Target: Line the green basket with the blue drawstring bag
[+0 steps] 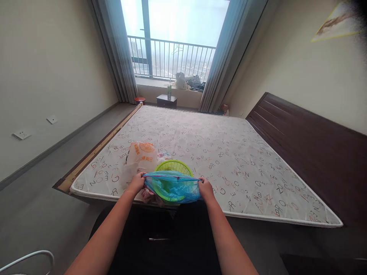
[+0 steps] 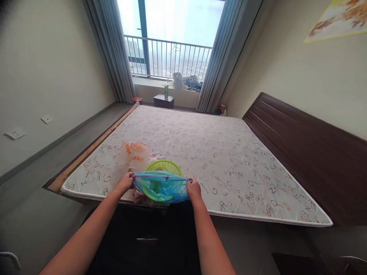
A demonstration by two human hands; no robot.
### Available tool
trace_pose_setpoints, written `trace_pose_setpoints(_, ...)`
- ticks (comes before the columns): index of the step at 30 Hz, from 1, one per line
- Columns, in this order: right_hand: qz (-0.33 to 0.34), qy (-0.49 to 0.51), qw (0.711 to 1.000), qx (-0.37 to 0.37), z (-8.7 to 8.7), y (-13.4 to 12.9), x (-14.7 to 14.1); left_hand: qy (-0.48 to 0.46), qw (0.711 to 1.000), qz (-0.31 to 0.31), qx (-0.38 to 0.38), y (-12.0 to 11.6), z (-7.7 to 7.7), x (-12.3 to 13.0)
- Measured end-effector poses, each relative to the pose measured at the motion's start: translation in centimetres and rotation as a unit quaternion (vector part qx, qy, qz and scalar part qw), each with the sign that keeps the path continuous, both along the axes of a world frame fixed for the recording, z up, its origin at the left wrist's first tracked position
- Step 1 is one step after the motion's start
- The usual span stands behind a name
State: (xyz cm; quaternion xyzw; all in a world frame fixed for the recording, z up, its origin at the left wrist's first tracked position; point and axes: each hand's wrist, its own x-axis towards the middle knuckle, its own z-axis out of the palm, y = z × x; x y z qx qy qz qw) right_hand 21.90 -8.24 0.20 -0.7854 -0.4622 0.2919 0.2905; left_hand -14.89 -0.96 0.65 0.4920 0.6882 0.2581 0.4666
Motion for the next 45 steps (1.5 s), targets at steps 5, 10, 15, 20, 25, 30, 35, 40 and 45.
trace_pose_setpoints(5, -0.032, 0.016, 0.999, -0.008, -1.2, -0.7, 1.0, -0.034, 0.997, 0.014, -0.063, -1.1, -1.0, -0.7)
trace_pose_setpoints(10, -0.053, -0.157, 0.978, 0.129, -2.3, -0.5, -1.0, 0.043, 0.999, 0.023, 0.023, -0.8, -1.0, -0.7)
trace_pose_setpoints(15, 0.094, -0.218, 0.958, 0.158, -0.7, 1.5, -2.9, 0.165, 0.958, -0.096, 0.213, 0.1, -0.7, 2.0)
trace_pose_setpoints(20, 0.148, -0.165, 0.974, 0.038, 1.8, 4.2, -2.6, 0.191, 0.96, -0.042, 0.199, 0.7, -0.2, 3.5)
trace_pose_setpoints(25, 0.117, -0.175, 0.978, -0.011, 3.1, 5.0, -2.4, 0.163, 0.973, -0.008, 0.163, 0.4, 0.3, 3.4)
trace_pose_setpoints(30, 0.073, -0.178, 0.981, 0.028, 3.3, 4.8, -4.0, 0.258, 0.926, -0.149, 0.232, -1.0, 0.7, 5.2)
trace_pose_setpoints(35, 0.067, -0.178, 0.982, 0.008, 3.5, 4.8, -4.8, 0.38, 0.896, -0.162, 0.163, -1.4, 0.4, 5.7)
trace_pose_setpoints(40, 0.082, -0.184, 0.979, 0.029, 4.0, 4.6, -4.5, 0.322, 0.927, -0.091, 0.17, -0.9, 0.1, 4.4)
trace_pose_setpoints(45, 0.033, -0.156, 0.987, 0.017, 4.5, 4.5, -4.6, 0.294, 0.939, -0.031, 0.175, -0.8, 0.2, 3.8)
